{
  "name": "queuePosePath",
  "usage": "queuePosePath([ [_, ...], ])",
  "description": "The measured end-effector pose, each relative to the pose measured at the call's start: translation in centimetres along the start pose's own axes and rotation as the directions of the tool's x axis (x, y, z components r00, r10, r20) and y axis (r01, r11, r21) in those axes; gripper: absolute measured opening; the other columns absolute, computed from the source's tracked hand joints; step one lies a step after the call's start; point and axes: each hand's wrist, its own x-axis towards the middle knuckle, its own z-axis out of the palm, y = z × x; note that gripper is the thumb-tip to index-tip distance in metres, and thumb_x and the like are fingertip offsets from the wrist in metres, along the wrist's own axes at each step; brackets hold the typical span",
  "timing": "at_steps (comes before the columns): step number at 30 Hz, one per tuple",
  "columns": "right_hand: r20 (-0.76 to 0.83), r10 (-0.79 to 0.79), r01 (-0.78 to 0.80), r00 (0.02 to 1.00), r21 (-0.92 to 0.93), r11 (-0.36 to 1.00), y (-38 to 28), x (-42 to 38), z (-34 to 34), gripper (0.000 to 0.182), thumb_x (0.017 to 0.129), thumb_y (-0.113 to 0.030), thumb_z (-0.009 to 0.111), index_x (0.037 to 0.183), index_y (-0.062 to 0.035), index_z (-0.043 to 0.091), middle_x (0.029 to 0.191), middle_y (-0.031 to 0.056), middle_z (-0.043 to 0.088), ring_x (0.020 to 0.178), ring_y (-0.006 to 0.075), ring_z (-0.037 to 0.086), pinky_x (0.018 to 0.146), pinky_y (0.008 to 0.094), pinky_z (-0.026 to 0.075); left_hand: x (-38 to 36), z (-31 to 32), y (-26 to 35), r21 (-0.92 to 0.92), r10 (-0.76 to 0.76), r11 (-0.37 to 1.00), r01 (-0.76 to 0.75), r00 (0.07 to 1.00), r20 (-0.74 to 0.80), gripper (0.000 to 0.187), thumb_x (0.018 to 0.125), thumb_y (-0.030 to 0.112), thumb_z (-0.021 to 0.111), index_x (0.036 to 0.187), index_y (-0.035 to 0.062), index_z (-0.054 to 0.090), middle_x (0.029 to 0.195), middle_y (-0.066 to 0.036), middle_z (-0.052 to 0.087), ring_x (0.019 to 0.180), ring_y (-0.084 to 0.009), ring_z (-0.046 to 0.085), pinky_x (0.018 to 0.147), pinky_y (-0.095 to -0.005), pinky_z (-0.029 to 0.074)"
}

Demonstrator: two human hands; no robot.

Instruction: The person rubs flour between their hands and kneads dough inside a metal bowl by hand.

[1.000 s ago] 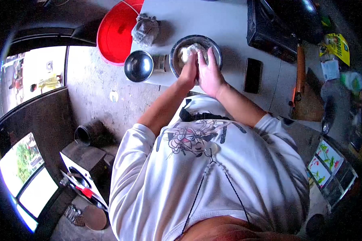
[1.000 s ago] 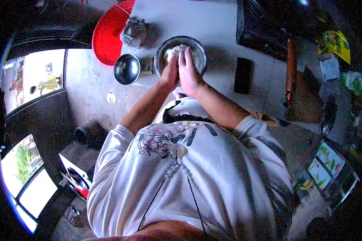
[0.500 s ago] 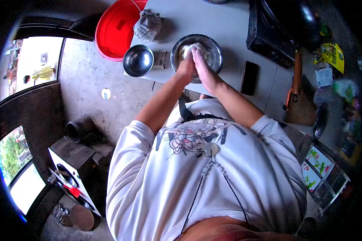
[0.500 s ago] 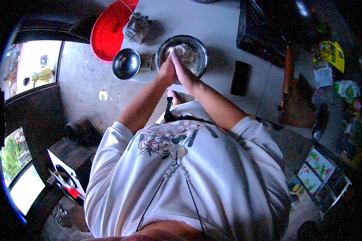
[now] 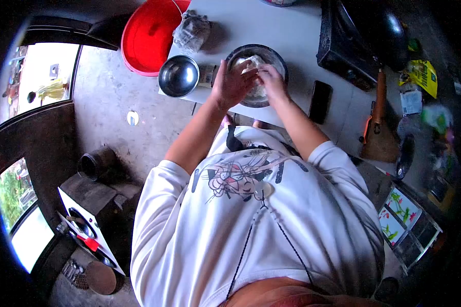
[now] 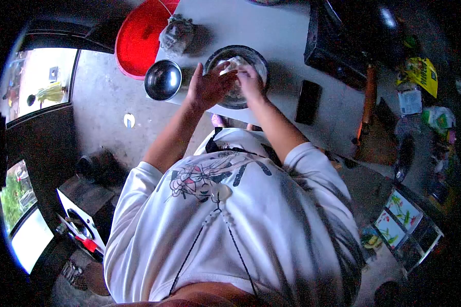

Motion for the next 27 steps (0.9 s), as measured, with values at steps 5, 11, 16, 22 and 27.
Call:
queuePosePath([
  [5, 0.166, 0.302, -0.337, 0.939, 0.258, 0.906, -3.6, -0.7, -0.5, 0.030, 0.080, -0.034, 0.046, 0.091, -0.0072, 0.052, 0.066, -0.0013, 0.050, 0.051, 0.0075, 0.041, 0.051, 0.0203, 0.036, -0.7, 1.4, 0.4, -0.099, -0.177, 0.977, 0.187, 0.979, 0.101, 0.076, 0.074, 0.066, 0.022, 0.123, 0.0090, 0.030, 0.116, -0.022, 0.041, 0.106, -0.0341, 0.042, 0.091, -0.0401, 0.031],
  [11, 0.365, 0.453, -0.564, 0.813, 0.303, 0.768, -6.1, -2.4, 0.3, 0.039, 0.082, -0.041, 0.041, 0.096, -0.0055, 0.049, 0.073, 0.0031, 0.052, 0.057, 0.0075, 0.051, 0.050, 0.0205, 0.044, 0.7, -0.1, 0.7, 0.160, -0.334, 0.937, 0.310, 0.929, 0.156, 0.078, 0.071, 0.069, 0.023, 0.129, 0.0164, 0.021, 0.109, -0.018, 0.049, 0.098, -0.0314, 0.049, 0.085, -0.0411, 0.036],
  [16, 0.320, 0.305, -0.388, 0.897, 0.242, 0.889, -3.5, -2.0, -1.5, 0.034, 0.081, -0.028, 0.047, 0.105, -0.0042, 0.046, 0.094, 0.0067, 0.054, 0.083, 0.0162, 0.054, 0.068, 0.0294, 0.045, 1.3, 0.4, 0.9, 0.355, -0.440, 0.850, 0.390, 0.896, 0.068, 0.083, 0.067, 0.074, 0.012, 0.131, 0.0215, 0.011, 0.107, -0.017, 0.050, 0.097, -0.0325, 0.050, 0.082, -0.0398, 0.038],
  [22, 0.240, 0.146, -0.147, 0.960, -0.016, 0.989, -4.0, -1.3, -1.6, 0.030, 0.076, 0.000, 0.044, 0.106, -0.0019, 0.047, 0.099, 0.0085, 0.053, 0.090, 0.0154, 0.052, 0.073, 0.0274, 0.045, -1.2, -0.3, 1.8, 0.618, -0.350, 0.655, 0.435, 0.899, -0.262, 0.082, 0.073, 0.068, 0.020, 0.131, 0.0116, 0.006, 0.097, -0.020, 0.055, 0.084, -0.0245, 0.057, 0.059, -0.0292, 0.047],
  [27, 0.244, -0.214, 0.316, 0.946, -0.547, 0.775, -1.6, 0.7, -0.9, 0.034, 0.068, 0.008, 0.046, 0.099, -0.0019, 0.052, 0.092, 0.0111, 0.056, 0.077, 0.0194, 0.058, 0.068, 0.0257, 0.045, -2.4, -0.4, 0.5, 0.649, -0.069, 0.714, 0.264, 0.949, -0.309, 0.076, 0.076, 0.066, 0.019, 0.115, 0.0043, 0.040, 0.074, -0.011, 0.058, 0.054, -0.0172, 0.053, 0.046, -0.0263, 0.042],
])
